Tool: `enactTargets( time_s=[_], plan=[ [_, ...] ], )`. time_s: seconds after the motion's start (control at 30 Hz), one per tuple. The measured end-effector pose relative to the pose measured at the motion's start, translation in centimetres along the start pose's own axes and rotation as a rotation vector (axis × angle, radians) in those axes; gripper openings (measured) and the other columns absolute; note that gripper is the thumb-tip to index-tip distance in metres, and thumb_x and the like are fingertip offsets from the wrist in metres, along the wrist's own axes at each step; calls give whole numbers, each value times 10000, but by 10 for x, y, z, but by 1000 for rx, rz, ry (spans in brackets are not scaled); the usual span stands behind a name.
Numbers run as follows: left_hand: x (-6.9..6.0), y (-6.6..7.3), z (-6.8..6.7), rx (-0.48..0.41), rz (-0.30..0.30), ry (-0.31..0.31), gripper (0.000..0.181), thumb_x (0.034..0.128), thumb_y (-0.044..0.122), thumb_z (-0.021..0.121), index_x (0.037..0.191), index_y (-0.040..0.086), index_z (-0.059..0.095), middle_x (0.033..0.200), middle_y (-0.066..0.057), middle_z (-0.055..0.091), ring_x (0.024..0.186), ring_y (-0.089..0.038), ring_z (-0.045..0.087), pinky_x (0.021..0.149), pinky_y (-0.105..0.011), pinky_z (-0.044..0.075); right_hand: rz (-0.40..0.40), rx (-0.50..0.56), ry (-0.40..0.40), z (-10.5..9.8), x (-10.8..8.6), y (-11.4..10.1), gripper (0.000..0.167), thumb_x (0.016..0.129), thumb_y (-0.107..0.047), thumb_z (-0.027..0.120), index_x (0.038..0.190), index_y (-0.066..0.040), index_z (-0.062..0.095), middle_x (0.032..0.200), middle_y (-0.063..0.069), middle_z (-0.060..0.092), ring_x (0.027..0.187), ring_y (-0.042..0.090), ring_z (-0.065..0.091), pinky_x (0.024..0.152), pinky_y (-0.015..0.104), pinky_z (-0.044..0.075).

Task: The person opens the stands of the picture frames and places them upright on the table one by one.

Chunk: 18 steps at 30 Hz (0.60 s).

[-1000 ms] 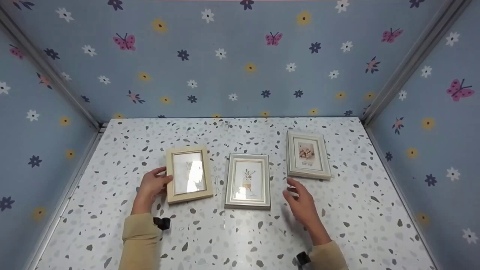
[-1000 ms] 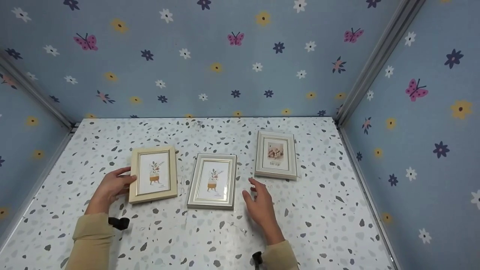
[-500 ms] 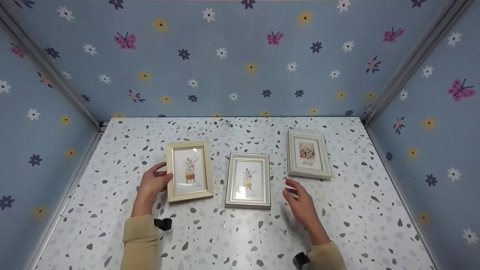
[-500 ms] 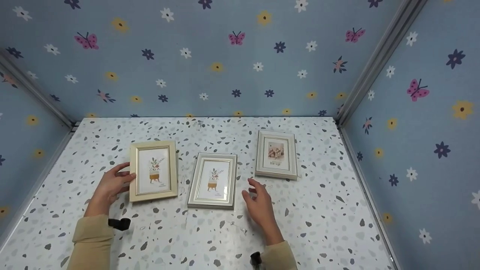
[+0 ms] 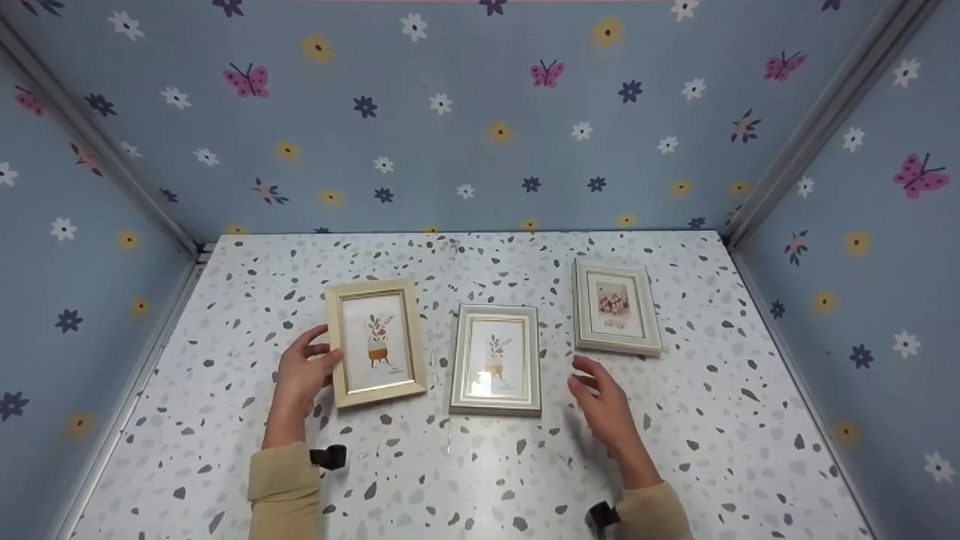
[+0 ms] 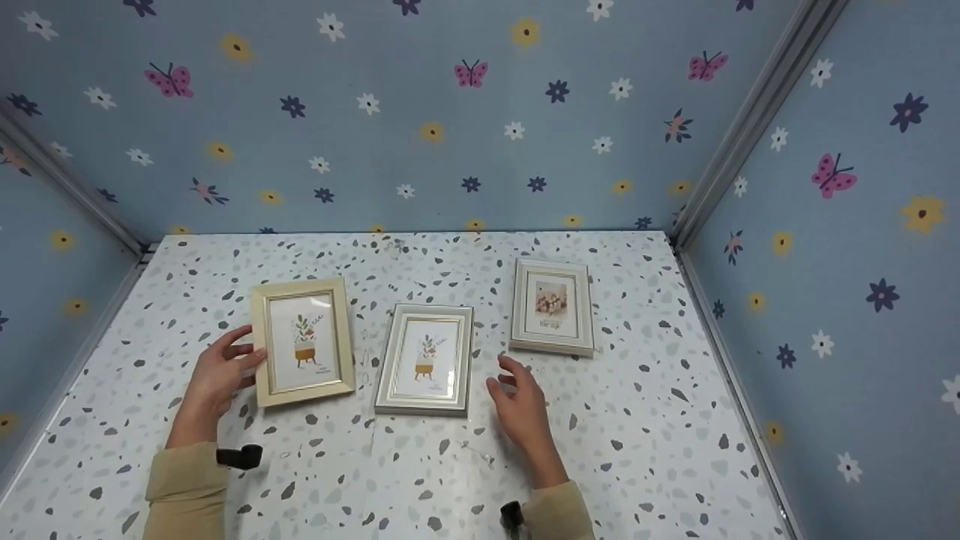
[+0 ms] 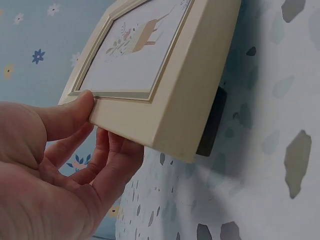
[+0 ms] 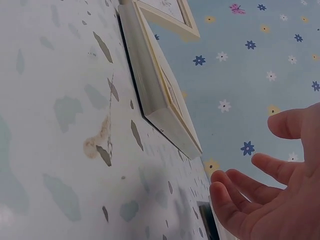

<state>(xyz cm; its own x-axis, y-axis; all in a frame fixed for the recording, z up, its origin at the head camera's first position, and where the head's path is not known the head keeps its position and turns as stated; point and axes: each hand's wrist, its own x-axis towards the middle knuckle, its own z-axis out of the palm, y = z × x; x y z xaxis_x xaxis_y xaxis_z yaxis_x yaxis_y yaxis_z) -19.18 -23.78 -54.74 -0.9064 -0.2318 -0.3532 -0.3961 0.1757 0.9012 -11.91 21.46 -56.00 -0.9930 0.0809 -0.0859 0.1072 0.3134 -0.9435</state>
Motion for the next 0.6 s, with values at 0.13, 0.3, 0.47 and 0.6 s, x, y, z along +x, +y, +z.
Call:
enactTargets(
  time_s=[0.13, 0.3, 0.47, 0.6],
  plan=[
    [-6, 0, -2, -11, 11, 2, 636, 985, 98, 626, 1555, 166, 353, 1345, -184, 477, 1059, -246, 592, 807, -325, 567, -3, 6, -4, 1, 2, 2, 435, 1017, -186, 597, 1422, -47, 515, 1418, 134, 532, 1251, 291, 531, 1044, 496, 427],
    [-14, 3, 0, -37, 36, 1, 627, 986, 100, 624, 1551, 175, 361, 1323, -167, 489, 1061, -225, 592, 792, -315, 565, -34, -11, 5, 3, 2, 4, 428, 1013, -163, 599, 1414, -35, 520, 1397, 138, 549, 1234, 297, 548, 1014, 485, 456],
    [-21, 9, 4, -57, 90, -17, 617, 995, 90, 607, 1552, 172, 355, 1296, -158, 504, 1055, -194, 604, 773, -301, 561, -53, -8, 10, 5, 2, 5, 424, 1009, -145, 602, 1408, -25, 523, 1386, 149, 556, 1214, 296, 560, 954, 445, 500],
    [-25, 13, 9, -79, 123, -20, 610, 998, 75, 597, 1550, 173, 356, 1294, -157, 510, 1060, -191, 607, 766, -289, 557, -47, 2, 7, 5, 3, 6, 428, 1008, -145, 604, 1408, -21, 521, 1389, 165, 551, 1212, 301, 559, 968, 463, 489]
  ],
)
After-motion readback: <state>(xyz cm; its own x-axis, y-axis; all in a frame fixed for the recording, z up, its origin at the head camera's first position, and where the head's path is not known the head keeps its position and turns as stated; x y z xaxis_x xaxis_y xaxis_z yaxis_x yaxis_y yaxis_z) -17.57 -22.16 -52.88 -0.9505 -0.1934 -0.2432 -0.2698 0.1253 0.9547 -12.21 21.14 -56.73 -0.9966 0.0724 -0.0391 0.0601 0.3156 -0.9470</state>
